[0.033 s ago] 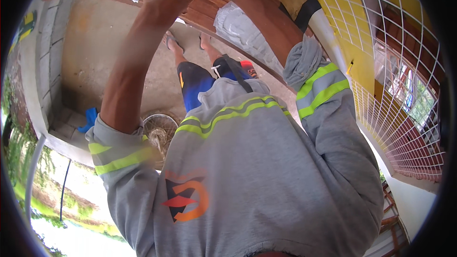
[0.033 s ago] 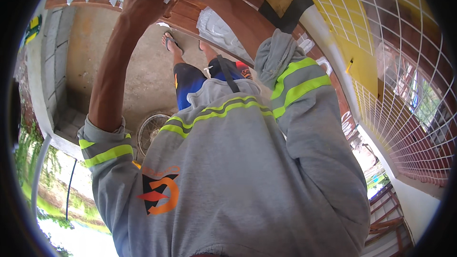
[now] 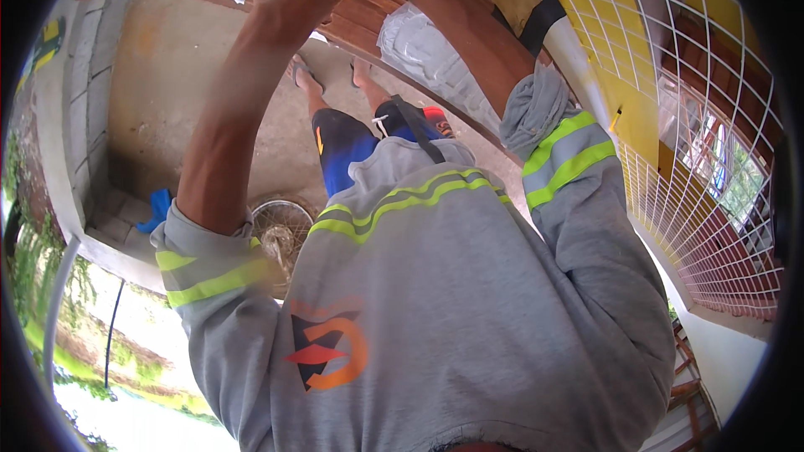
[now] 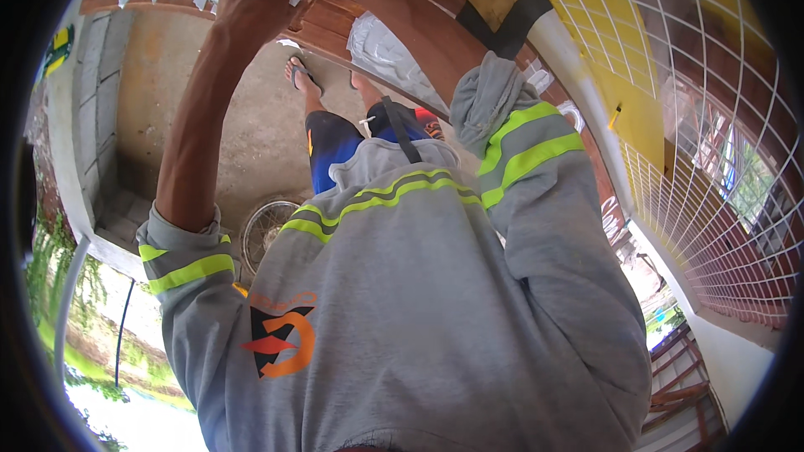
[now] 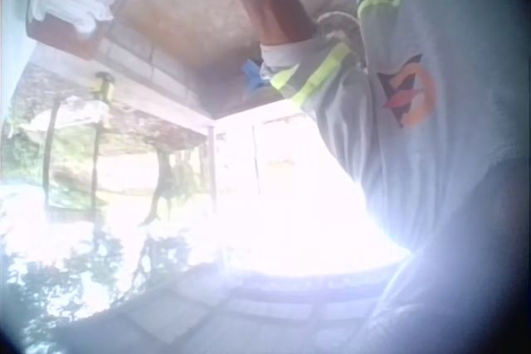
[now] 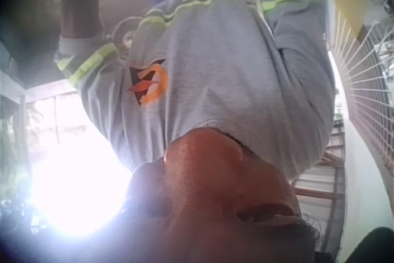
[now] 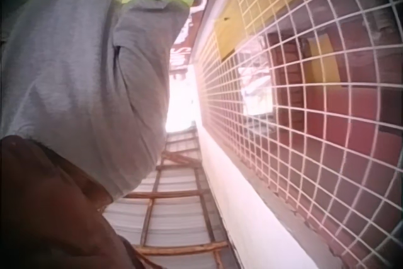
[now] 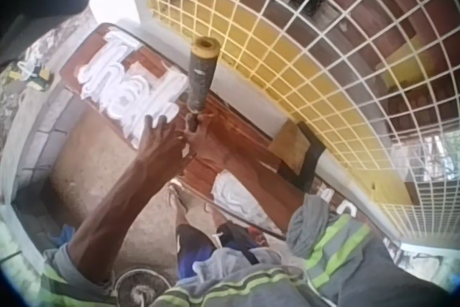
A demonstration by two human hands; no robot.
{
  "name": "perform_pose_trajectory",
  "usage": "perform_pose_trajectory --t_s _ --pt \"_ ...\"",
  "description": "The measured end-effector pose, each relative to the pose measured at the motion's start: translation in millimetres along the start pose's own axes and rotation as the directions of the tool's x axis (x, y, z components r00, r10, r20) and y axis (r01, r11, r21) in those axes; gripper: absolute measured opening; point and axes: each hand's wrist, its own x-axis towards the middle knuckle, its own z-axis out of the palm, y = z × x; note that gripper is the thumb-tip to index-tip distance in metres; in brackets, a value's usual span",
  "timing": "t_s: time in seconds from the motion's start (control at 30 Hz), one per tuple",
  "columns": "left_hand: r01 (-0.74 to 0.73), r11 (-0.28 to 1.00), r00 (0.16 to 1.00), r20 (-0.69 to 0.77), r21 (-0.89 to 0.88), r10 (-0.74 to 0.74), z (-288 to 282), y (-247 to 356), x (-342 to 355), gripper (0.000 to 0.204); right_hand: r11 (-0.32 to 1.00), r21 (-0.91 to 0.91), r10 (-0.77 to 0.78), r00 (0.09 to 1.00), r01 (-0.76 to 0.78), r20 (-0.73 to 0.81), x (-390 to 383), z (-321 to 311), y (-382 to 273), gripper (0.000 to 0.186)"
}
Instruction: The person applies masking tape over white letters on a wooden sign, trims the tape around the letters using a scraper, and then prepares a bucket of paint and a brush.
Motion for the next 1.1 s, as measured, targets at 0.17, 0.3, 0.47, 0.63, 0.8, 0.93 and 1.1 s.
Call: perform_pose_trajectory --t_s 0.17,0.3,0.47,0.63,0.8,0.93,1.1 --pt "0.009 0.999 1.000 0.029 -0.048 -0.008 -7.3 2.7 2.9 0.037 0.974 -0.157 -0.158 0.987 0.161 0.028 -1.0 3.3 6.1 0.021" --pt "0.025 1.000 0.999 0.037 -0.019 -0.024 -11.3 4.1 2.4 0.038 0.996 0.045 0.071 0.996 -0.074 0.063 3.0 -2.0 -2.5 0.022" --pt "0.009 1.000 1.000 -0.026 -0.030 -0.010 -11.2 4.8 -0.5 0.039 0.939 0.164 0.289 0.951 -0.304 0.109 0.3 -11.0 -10.6 0.023" --pt "0.022 0.999 0.999 0.049 0.028 -0.023 -17.4 5.4 2.1 0.038 0.887 0.188 0.398 0.905 -0.422 0.150 -6.1 -12.7 -13.5 0.024" --pt "0.012 1.000 0.998 0.065 -0.008 -0.011 -17.7 4.9 2.0 0.038 0.891 0.273 0.345 0.932 -0.362 0.111 -10.1 -4.2 -10.6 0.027" --pt "-0.003 0.998 1.000 0.025 0.059 0.002 -11.3 4.3 4.6 0.038 0.744 0.554 0.393 0.915 -0.372 0.086 -23.4 3.8 -13.0 0.026" --pt "0.041 0.999 0.999 -0.025 -0.003 -0.041 -8.2 2.2 -1.1 0.028 0.873 0.302 0.385 0.922 -0.382 0.053 -24.4 -10.2 -26.8 0.017"
